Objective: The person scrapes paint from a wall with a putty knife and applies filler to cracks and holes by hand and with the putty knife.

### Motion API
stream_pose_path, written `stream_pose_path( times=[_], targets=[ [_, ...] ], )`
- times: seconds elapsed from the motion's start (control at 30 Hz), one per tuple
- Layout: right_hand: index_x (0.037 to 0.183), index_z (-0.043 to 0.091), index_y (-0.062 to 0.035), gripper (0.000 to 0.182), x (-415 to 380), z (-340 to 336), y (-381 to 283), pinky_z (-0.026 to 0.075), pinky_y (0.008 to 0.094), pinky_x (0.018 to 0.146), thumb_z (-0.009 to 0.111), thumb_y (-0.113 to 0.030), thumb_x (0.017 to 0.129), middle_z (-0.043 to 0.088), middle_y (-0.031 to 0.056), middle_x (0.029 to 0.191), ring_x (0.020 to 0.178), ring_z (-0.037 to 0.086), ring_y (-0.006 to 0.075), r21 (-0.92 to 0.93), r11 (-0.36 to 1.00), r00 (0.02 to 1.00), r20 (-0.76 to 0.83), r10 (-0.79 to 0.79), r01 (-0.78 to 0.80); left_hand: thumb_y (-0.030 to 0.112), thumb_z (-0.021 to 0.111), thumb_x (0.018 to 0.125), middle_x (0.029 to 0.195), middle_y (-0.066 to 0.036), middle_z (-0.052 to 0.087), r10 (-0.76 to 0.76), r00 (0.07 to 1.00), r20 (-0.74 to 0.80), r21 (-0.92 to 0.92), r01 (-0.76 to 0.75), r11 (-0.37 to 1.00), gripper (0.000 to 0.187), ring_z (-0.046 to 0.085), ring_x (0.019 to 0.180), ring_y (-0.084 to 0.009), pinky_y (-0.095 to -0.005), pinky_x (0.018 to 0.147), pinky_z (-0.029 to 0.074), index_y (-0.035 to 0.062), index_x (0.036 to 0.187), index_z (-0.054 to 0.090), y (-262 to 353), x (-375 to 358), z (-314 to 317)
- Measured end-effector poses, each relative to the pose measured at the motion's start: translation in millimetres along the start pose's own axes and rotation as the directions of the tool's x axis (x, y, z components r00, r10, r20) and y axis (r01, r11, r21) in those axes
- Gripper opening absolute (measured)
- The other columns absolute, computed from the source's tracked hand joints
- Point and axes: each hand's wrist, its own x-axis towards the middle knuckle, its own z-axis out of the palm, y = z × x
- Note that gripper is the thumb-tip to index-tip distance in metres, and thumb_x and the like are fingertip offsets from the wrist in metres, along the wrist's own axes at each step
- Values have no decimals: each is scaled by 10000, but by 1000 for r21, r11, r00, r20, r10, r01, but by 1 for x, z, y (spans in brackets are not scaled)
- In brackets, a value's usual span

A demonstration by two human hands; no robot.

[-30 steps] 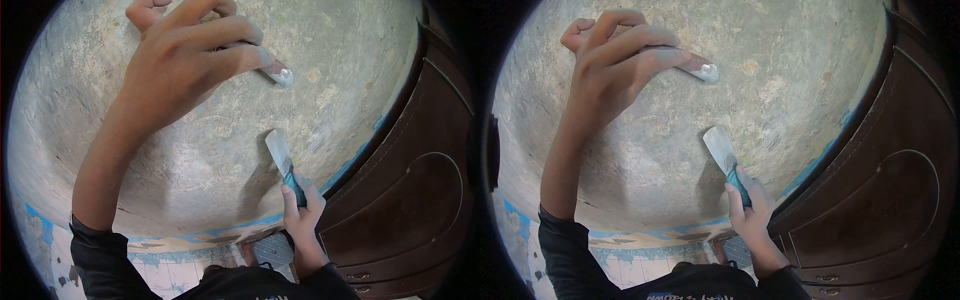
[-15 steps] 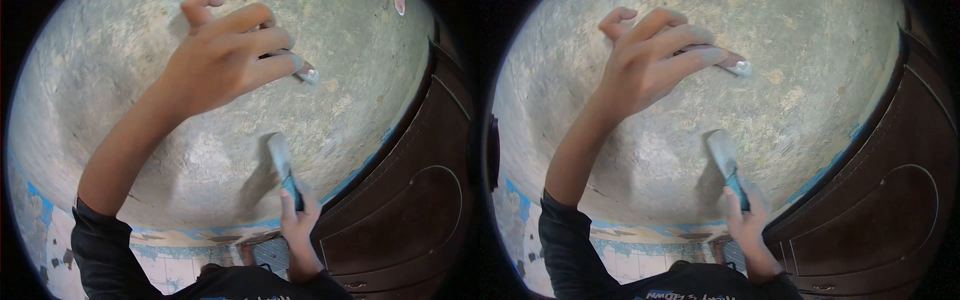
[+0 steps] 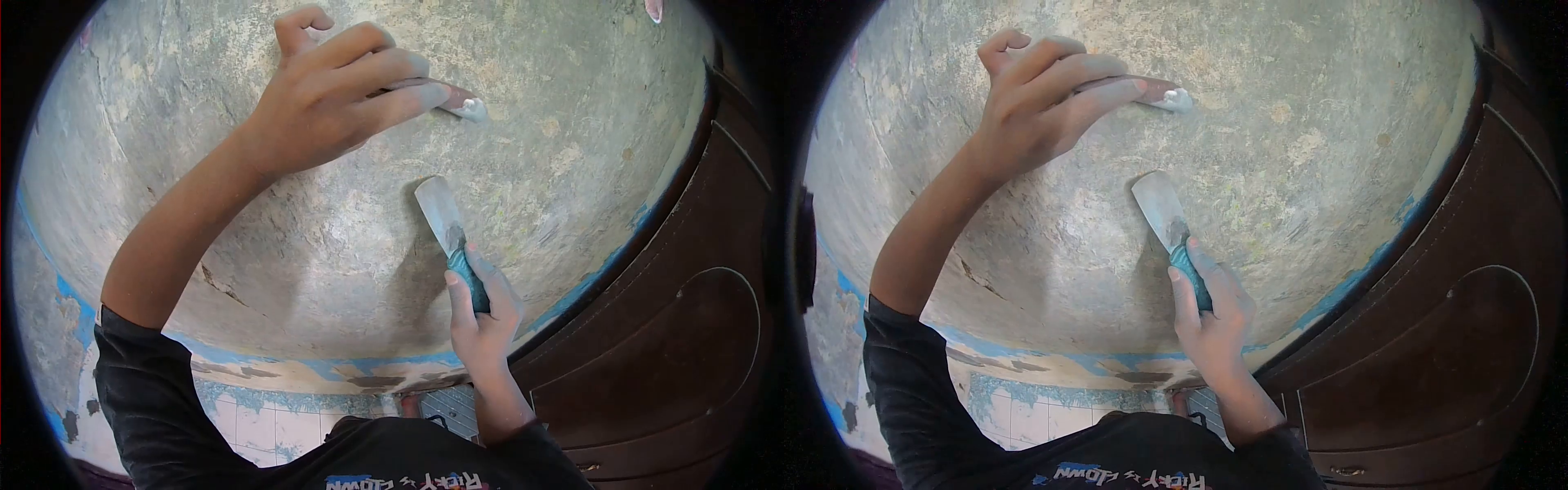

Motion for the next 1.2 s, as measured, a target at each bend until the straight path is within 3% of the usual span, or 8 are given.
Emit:
stream_pose_path(
  times=[0.33, 0.43, 0.63, 0.73, 0.83, 0.93, 1.03, 1.2],
  targets=[
    [1215, 700, 18, 374, 7, 16, 2, 448, 325, 539, 763, -34, 850, 606, 136, 724, 590, 578, 224, 51, 998, 999, -13, -41, 41, 178, 754, 808, 1031, 123, 695, -13, 1000, -15, 32, 13, 999, 309, 567, 912, -61, -406, 845, 238, 303, 1089, 774, -5, -2, 8],
    [1206, 704, 17, 361, 4, 12, -5, 460, 340, 543, 759, -29, 852, 604, 137, 726, 593, 591, 235, 28, 999, 993, 114, -39, 36, 176, 750, 813, 1032, 123, 696, -27, 999, -23, 32, 28, 999, 302, 565, 908, -60, -405, 845, 234, 303, 1086, 776, -4, 0, 4],
    [1204, 699, 34, 365, 10, 4, 8, 487, 337, 569, 759, -30, 850, 648, 168, 784, 624, 622, 253, 14, 999, 999, -14, -42, 42, 189, 750, 823, 1016, 123, 701, -32, 996, -84, 34, 35, 999, 262, 567, 889, -60, -395, 848, 229, 294, 1063, 778, -3, -1, 6],
    [1202, 702, 27, 354, 9, -7, -4, 493, 339, 569, 752, -34, 857, 656, 174, 796, 626, 634, 258, -62, 997, 981, 189, -35, 47, 190, 753, 814, 999, 121, 704, -4, 993, -115, 61, 11, 998, 262, 572, 884, -58, -392, 850, 227, 287, 1057, 778, -4, -3, 7],
    [1205, 710, -1, 349, 18, -4, 7, 489, 349, 556, 752, -52, 863, 641, 162, 772, 613, 636, 261, -40, 994, 995, 29, -99, 101, 181, 773, 781, 996, 119, 708, -37, 990, -137, 75, 47, 996, 284, 576, 878, -55, -386, 847, 225, 278, 1047, 779, -1, -3, 3],
    [1207, 715, -16, 356, 19, -9, 0, 486, 353, 547, 759, -69, 859, 632, 158, 757, 603, 633, 264, -63, 992, 986, 130, -104, 113, 113, 825, 705, 930, 61, 679, -179, 974, -142, -2, 180, 984, 393, 585, 886, -140, -322, 822, 383, 246, 1073, 780, 8, -17, -4],
    [1208, 715, -14, 364, 22, -16, -1, 484, 356, 542, 762, -67, 851, 635, 158, 755, 598, 628, 268, -35, 996, 978, 197, -74, 83, 123, 822, 716, 986, 64, 715, -300, 948, -105, -31, 298, 954, 322, 594, 871, -110, -341, 857, 295, 201, 1025, 775, 23, -49, -24],
    [1217, 713, -16, 379, 13, -4, 6, 467, 348, 516, 765, -72, 846, 621, 144, 735, 573, 608, 260, -22, 990, 974, 182, -135, 141, 39, 795, 760, 985, -2, 713, -553, 831, -60, 48, 556, 830, 282, 606, 863, -175, -334, 854, 372, 129, 1017, 725, 77, -98, -73]
  ],
)
